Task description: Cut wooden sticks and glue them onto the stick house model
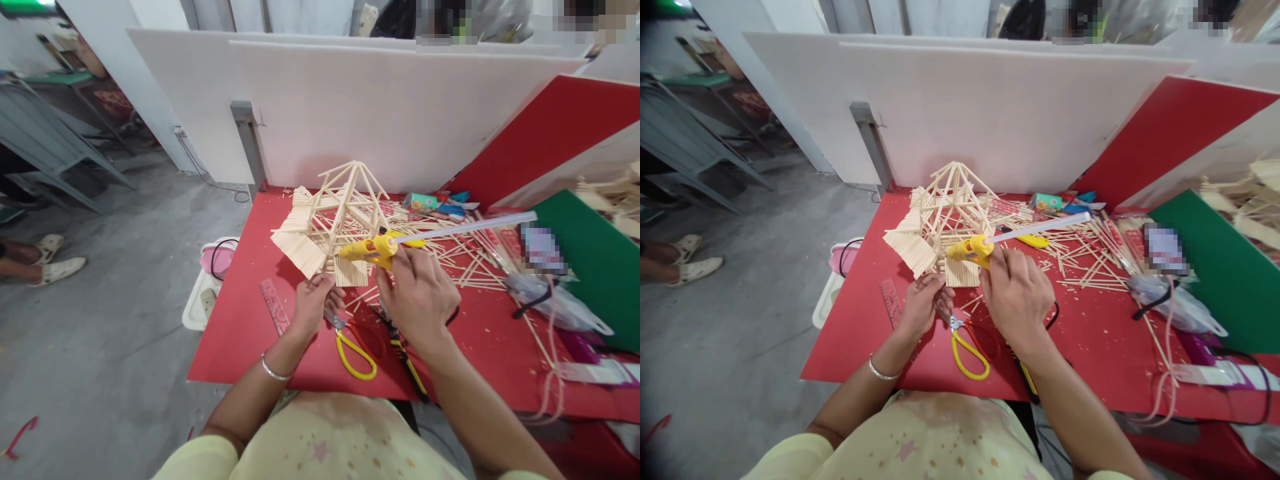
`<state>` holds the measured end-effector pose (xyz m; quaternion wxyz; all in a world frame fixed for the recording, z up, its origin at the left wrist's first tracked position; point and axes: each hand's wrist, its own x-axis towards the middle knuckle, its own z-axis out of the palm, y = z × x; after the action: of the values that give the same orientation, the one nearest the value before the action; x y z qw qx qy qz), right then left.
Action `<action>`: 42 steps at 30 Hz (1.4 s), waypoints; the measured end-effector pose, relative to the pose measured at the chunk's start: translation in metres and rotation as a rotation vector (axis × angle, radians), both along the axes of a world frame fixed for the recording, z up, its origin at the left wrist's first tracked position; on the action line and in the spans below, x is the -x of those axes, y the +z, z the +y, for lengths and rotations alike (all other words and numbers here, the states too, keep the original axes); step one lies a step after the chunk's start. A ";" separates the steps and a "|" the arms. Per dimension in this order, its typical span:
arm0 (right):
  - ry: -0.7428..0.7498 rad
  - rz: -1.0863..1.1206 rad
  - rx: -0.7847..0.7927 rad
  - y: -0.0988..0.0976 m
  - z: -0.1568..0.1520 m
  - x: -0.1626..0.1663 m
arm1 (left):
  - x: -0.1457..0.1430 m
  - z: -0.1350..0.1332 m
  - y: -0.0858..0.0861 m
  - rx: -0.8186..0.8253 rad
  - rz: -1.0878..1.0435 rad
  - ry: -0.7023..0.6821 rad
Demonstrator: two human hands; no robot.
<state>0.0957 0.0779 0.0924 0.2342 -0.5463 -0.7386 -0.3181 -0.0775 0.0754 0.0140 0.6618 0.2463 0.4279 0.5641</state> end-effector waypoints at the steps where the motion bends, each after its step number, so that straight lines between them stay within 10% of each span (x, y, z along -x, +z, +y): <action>1: -0.002 0.002 0.001 0.000 0.000 0.000 | 0.000 0.000 0.000 0.000 0.000 0.000; 42: -0.208 0.470 0.143 -0.034 -0.034 -0.041 | -0.001 -0.001 -0.009 -0.064 0.084 -0.027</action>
<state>0.1371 0.0442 0.0586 0.3261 -0.6932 -0.6245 -0.1521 -0.0765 0.0745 0.0050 0.6427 0.2967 0.4338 0.5574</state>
